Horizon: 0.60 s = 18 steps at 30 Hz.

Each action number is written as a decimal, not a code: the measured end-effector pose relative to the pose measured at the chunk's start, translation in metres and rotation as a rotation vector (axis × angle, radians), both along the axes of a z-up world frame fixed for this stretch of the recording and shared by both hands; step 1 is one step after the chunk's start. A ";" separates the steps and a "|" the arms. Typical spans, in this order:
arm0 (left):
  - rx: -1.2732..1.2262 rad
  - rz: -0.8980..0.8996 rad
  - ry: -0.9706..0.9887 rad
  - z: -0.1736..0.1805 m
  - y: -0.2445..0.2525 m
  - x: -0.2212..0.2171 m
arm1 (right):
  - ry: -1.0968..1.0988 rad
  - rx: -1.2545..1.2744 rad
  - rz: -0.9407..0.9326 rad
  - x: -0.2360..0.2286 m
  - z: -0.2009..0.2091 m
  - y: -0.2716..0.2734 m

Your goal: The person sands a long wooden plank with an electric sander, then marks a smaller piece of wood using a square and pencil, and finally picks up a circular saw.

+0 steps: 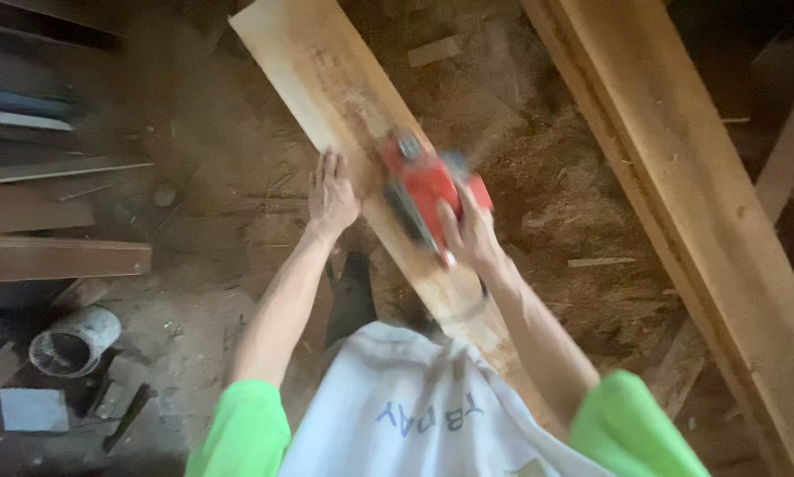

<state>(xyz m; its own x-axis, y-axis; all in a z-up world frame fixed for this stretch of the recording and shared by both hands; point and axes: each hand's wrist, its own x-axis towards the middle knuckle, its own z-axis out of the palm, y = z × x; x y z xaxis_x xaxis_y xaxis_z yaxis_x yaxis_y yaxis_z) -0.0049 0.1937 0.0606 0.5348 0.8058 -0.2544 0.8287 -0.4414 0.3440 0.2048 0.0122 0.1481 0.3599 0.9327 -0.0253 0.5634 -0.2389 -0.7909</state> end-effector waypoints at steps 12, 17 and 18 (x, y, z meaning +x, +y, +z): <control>0.107 -0.152 0.160 -0.056 0.006 0.005 | 0.248 -0.166 -0.238 0.033 0.018 -0.204; 0.114 -0.179 0.188 -0.048 0.003 0.006 | 0.111 -0.064 -0.108 0.044 -0.005 -0.085; 0.169 -0.232 0.227 -0.045 0.003 0.006 | 0.084 -0.037 -0.072 0.046 -0.010 -0.051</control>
<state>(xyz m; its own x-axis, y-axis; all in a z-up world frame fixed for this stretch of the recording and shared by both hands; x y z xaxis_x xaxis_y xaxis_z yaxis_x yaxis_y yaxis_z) 0.0008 0.1971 0.0159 0.6534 0.7105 -0.2613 0.7469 -0.6614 0.0689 0.2504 -0.0392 0.1380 0.4211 0.9023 -0.0922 0.4757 -0.3063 -0.8246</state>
